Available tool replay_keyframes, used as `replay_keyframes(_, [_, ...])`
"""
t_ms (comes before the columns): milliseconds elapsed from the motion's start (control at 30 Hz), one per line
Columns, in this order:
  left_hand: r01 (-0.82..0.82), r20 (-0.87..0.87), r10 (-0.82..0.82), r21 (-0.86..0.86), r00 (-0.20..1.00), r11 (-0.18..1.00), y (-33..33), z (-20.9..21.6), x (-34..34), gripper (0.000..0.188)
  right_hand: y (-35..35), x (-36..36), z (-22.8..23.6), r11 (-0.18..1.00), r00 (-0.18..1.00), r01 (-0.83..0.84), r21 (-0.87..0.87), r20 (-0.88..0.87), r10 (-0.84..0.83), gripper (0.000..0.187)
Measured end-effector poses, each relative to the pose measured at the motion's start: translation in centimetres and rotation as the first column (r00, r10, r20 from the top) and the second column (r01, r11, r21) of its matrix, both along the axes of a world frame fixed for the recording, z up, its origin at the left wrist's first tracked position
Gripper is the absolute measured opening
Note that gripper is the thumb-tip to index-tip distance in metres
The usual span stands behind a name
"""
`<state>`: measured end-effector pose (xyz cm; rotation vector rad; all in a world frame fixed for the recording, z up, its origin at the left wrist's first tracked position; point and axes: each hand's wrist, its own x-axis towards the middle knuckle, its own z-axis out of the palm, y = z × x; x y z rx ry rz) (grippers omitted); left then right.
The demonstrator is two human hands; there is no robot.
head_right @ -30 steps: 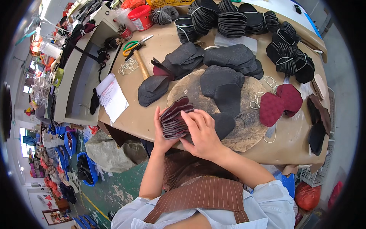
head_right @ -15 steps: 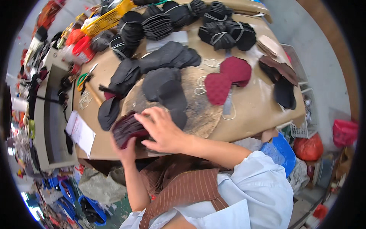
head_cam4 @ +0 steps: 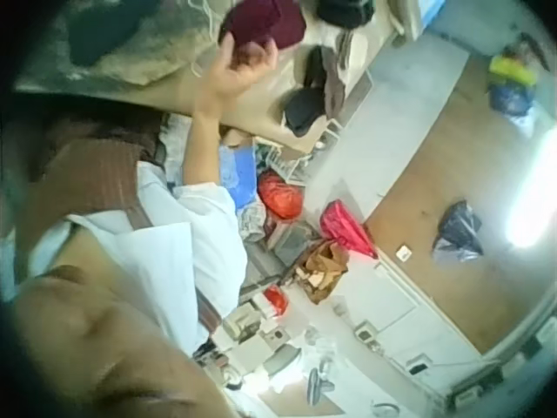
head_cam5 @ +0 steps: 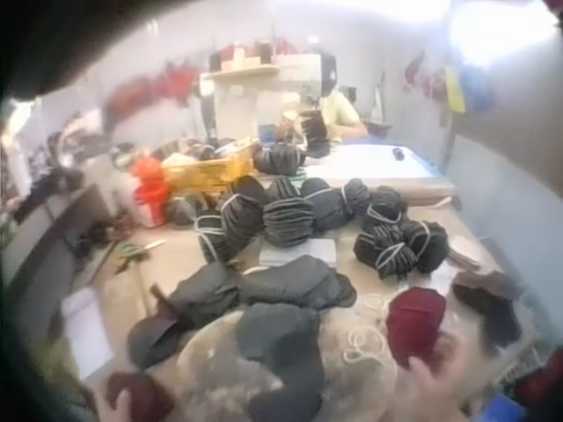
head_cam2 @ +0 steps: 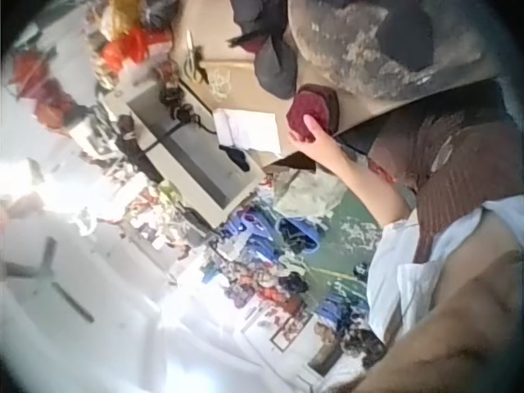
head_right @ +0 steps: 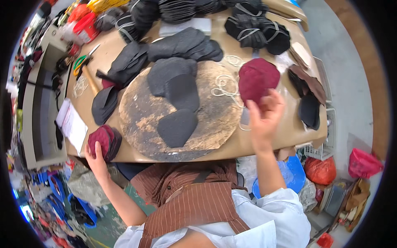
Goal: The person assembles small, quilted fabric pieces by hand, layering maroon and dark gray components. They repeatedly pick up pairs of pieces, align them, and place them into a growing stack on the table. The process involves handling the items one at a time and organizing them into a neat pile.
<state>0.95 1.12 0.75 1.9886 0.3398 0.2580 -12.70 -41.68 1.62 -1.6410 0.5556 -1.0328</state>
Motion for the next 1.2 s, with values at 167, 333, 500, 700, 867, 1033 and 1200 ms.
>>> replay_keyframes(167, [-0.250, 0.339, 0.065, 0.537, 0.939, 0.806, -3.5, 2.0, -3.3, 0.066, -4.2, -1.7, 1.6, 0.846, 0.882, -0.471, 0.250, 0.104, 0.460, 0.030])
replay_keyframes(333, [0.655, -0.045, -0.726, 0.472, 0.686, 0.590, -15.2, 3.4, -10.7, 0.086, -1.1, -0.1, 0.1, 0.642, 0.761, -0.567, 0.516, 0.028, 0.648, 0.031])
replay_keyframes(500, [0.744, -0.288, -0.805, 0.615, 0.519, 0.260, -14.4, 1.0, -10.7, 0.081, 0.9, 0.7, 2.6, 0.605, 0.536, -0.664, 0.440, -0.285, 0.795, 0.028])
replay_keyframes(700, [0.787, -0.274, -0.838, 0.558, 0.472, 0.261, -12.4, 0.9, -10.7, 0.079, 1.4, 1.5, 2.4, 0.545, 0.452, -0.626, 0.558, -0.310, 0.837, 0.022])
replay_keyframes(867, [0.766, -0.187, -0.816, 0.505, 0.547, 0.398, -12.3, -0.5, -12.5, 0.083, 2.5, 2.4, 3.4, 0.546, 0.420, -0.681, 0.489, -0.350, 0.837, 0.019])
replay_keyframes(1033, [0.762, -0.020, -0.826, 0.398, 0.564, 0.511, -12.0, -0.3, -13.1, 0.084, 2.5, 2.4, 3.6, 0.472, 0.327, -0.709, 0.523, -0.349, 0.878, 0.018])
replay_keyframes(1200, [0.803, 0.071, -0.813, -0.222, 0.578, 0.553, -13.0, 3.2, -11.5, 0.058, 4.4, 1.9, 4.1, 0.305, 0.166, -0.909, 0.285, -0.423, 0.891, 0.020])
